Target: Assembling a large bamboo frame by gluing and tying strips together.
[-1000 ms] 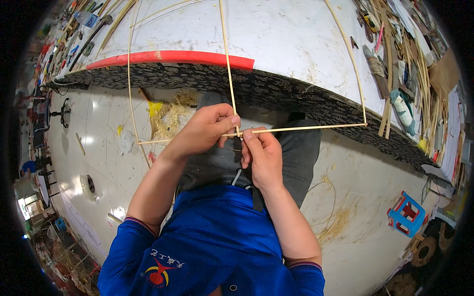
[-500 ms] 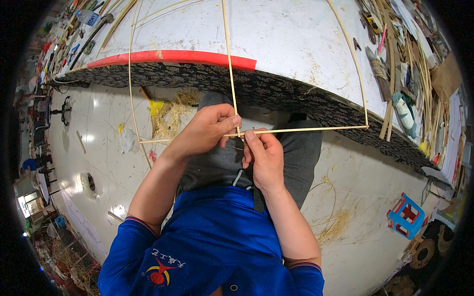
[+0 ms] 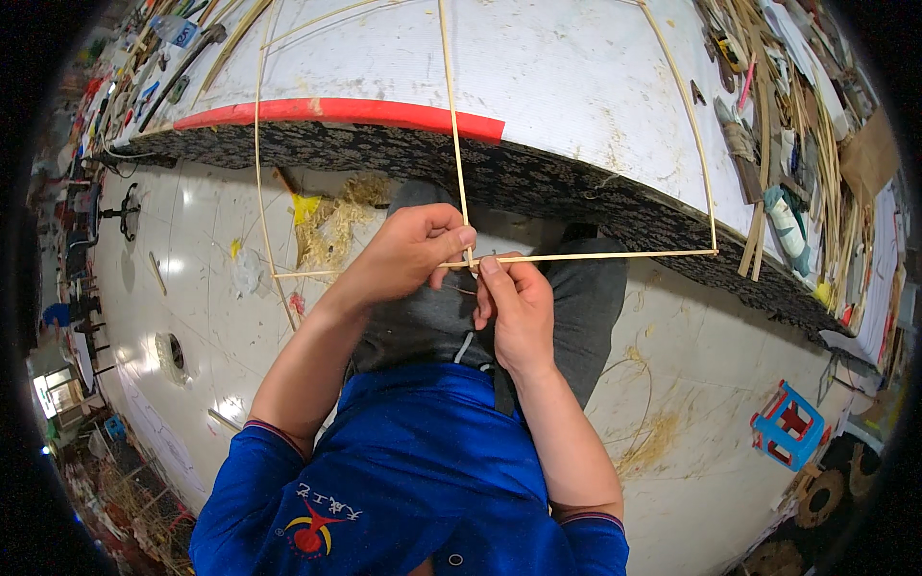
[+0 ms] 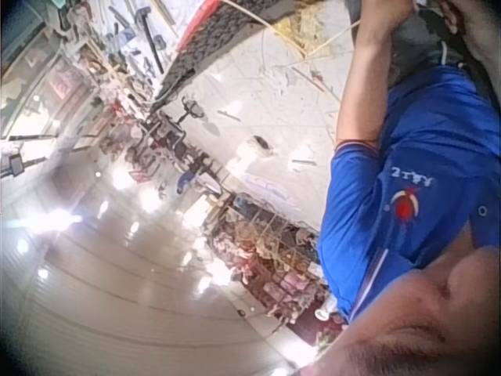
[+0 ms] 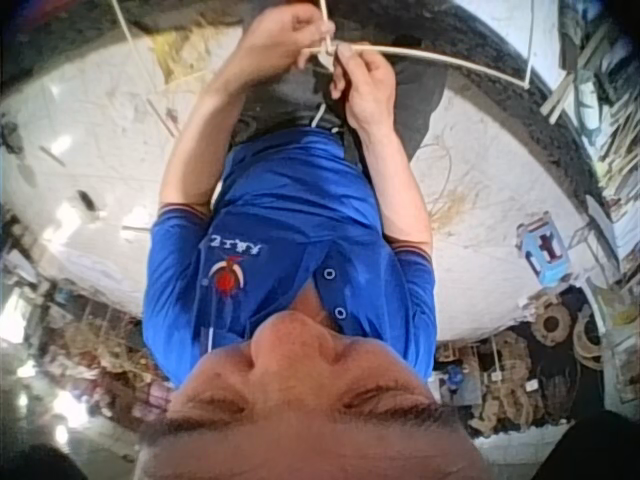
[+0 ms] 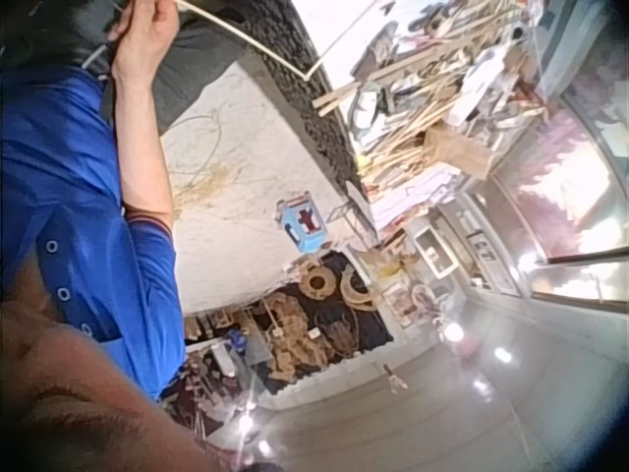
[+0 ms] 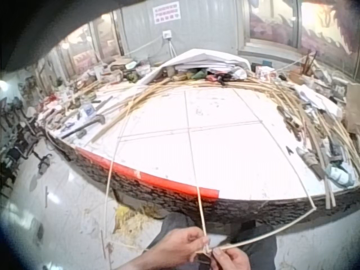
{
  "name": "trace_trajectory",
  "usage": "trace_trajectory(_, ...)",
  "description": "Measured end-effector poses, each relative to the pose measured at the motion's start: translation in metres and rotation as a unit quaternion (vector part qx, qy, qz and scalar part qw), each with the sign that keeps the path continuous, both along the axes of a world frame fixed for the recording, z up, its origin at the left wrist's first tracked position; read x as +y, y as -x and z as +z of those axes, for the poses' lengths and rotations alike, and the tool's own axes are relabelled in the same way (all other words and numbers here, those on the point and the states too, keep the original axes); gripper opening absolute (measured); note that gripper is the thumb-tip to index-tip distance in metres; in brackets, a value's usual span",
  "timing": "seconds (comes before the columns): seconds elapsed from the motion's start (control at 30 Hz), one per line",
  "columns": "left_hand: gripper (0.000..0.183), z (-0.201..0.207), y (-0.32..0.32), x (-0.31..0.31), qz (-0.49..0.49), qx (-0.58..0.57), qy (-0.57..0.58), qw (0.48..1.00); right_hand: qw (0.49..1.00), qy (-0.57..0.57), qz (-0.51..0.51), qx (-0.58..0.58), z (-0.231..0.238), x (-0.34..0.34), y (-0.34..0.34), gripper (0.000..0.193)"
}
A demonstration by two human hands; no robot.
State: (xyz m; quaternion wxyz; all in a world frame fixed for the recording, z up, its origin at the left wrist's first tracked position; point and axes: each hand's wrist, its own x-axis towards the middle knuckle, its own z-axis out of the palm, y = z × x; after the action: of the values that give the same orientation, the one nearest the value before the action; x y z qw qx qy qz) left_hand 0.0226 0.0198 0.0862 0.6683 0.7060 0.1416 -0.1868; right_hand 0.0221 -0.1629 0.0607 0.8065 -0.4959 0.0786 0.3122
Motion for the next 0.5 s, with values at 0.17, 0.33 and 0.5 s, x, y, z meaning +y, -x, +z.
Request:
trace_trajectory(0.17,0.024,-0.003,0.001,-0.002,0.037,-0.006,0.000,0.999,1.000,0.004,0.002,-0.003,0.000,0.000,0.000,0.022)
trace_trajectory(0.33,0.022,-0.013,0.003,-0.002,0.020,-0.052,-0.017,0.998,1.000,0.012,0.005,0.000,0.001,-0.001,0.003,0.020)
trace_trajectory(0.5,0.022,-0.013,0.003,-0.003,0.045,-0.062,-0.036,0.996,0.995,0.101,0.008,-0.019,0.009,0.000,0.006,0.015)
